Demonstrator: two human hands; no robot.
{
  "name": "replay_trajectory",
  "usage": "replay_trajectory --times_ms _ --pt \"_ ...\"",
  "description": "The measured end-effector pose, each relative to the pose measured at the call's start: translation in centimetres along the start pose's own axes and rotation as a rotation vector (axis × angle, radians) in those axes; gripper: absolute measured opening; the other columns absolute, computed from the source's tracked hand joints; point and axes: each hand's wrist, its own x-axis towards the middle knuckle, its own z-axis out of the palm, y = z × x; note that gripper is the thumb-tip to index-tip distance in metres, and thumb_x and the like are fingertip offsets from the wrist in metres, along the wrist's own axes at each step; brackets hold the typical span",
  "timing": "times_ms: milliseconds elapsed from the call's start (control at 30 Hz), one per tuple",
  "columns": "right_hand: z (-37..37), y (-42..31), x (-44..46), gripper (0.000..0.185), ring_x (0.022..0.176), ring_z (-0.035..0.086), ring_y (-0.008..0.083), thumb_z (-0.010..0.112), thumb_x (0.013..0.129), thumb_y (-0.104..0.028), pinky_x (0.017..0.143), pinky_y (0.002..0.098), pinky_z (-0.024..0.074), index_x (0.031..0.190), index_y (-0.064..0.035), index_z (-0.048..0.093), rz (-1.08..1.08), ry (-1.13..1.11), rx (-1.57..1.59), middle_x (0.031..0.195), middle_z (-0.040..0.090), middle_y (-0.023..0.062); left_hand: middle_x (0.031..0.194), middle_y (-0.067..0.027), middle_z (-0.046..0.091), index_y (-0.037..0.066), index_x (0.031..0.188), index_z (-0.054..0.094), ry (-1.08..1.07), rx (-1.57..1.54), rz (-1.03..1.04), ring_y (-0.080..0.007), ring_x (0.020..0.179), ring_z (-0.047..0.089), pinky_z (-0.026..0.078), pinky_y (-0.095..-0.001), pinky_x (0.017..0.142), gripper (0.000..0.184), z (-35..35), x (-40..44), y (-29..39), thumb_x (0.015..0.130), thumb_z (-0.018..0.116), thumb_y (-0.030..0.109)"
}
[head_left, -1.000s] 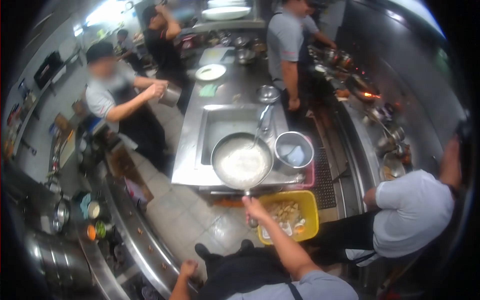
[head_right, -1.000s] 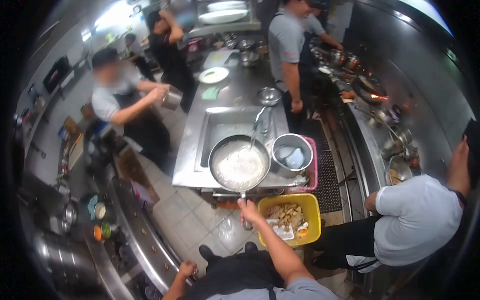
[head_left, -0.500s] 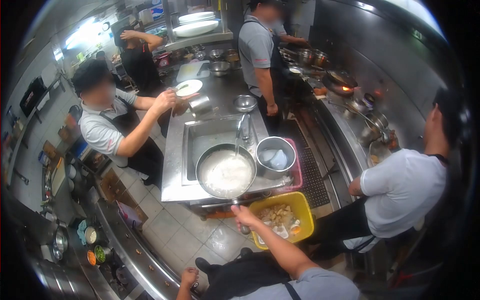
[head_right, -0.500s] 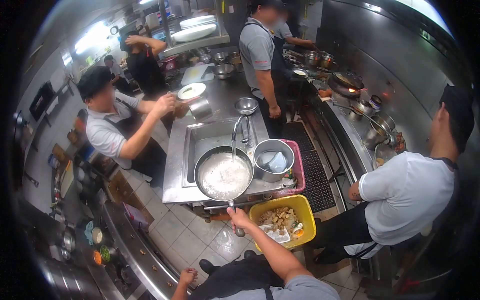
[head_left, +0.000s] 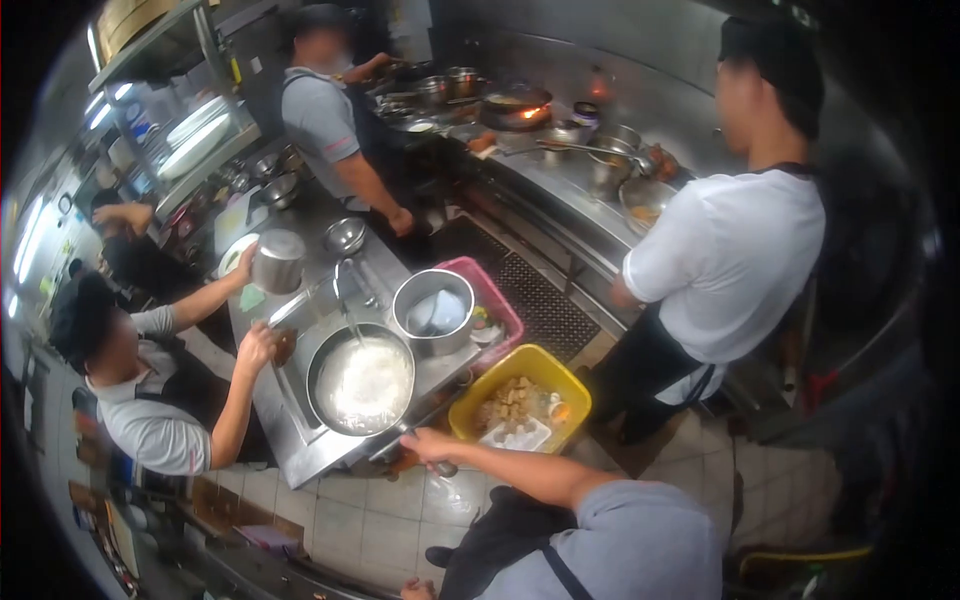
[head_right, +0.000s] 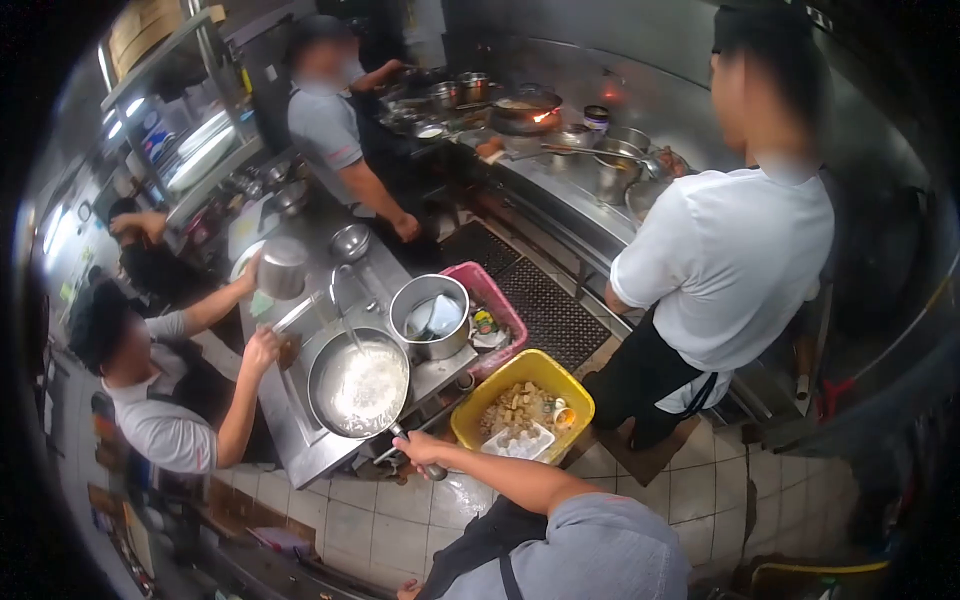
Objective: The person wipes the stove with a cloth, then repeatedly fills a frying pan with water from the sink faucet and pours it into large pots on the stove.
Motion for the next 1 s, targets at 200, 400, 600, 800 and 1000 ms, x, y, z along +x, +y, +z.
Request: replay_trajectory --times_ms 200,400,600,800,1000 --pt "-0.1 1.0 0.8 0.043 0.043 0.050 0.0165 0.043 0.099 -0.041 0.036 0.0357 0.0457 0.091 0.0019 0.041 -0.042 -0.005 0.037 0.062 0.047 0.0062 0.094 -0.0167 0.066 0.002 0.101 0.065 0.115 0.000 0.087 -0.0325 0.077 0.060 0.048 -0.0457 0.075 0.036 1.4 2.1 -1.0 0.083 0.063 0.033" --pt "0.1 0.6 0.3 0.043 0.044 0.049 0.0156 0.042 0.099 -0.039 0.037 0.0342 0.0453 0.102 0.0037 0.044 -0.030 0.010 0.012 0.062 0.046 0.0054 0.090 -0.0173 0.060 0.001 0.111 0.053 0.121 -0.699 -0.586 -0.0286 0.067 0.057 0.047 -0.0407 0.060 0.034 -4.8 4.0 6.3 0.081 0.063 0.013" --pt "-0.2 0.8 0.7 0.052 0.044 0.050 0.0162 0.043 0.099 -0.040 0.038 0.0361 0.0465 0.111 0.0099 0.039 -0.026 0.002 0.001 0.061 0.047 0.0065 0.078 -0.0115 0.054 0.000 0.125 0.035 -0.088 -1.021 -0.657 -0.0183 0.053 0.053 0.046 -0.0327 0.043 0.054 -3.4 3.2 4.3 0.079 0.065 0.001" --pt "-0.3 0.9 0.7 0.050 0.043 0.049 0.0155 0.044 0.098 -0.041 0.038 0.0356 0.0465 0.107 0.0076 0.040 -0.017 -0.001 0.007 0.063 0.048 0.0065 0.098 -0.0221 0.064 0.005 0.110 0.063 -0.118 -0.306 -0.107 -0.0338 0.081 0.062 0.048 -0.0492 0.078 0.031 -0.7 0.3 0.8 0.084 0.062 0.023" --pt "-0.3 1.0 0.9 0.049 0.043 0.049 0.0152 0.044 0.098 -0.041 0.038 0.0354 0.0464 0.107 0.0069 0.040 -0.011 -0.006 0.005 0.063 0.047 0.0063 0.102 -0.0225 0.065 0.009 0.113 0.063 0.149 0.302 0.282 -0.0256 0.093 0.063 0.046 -0.0481 0.087 0.047 1.5 1.2 -2.8 0.076 0.071 0.037"
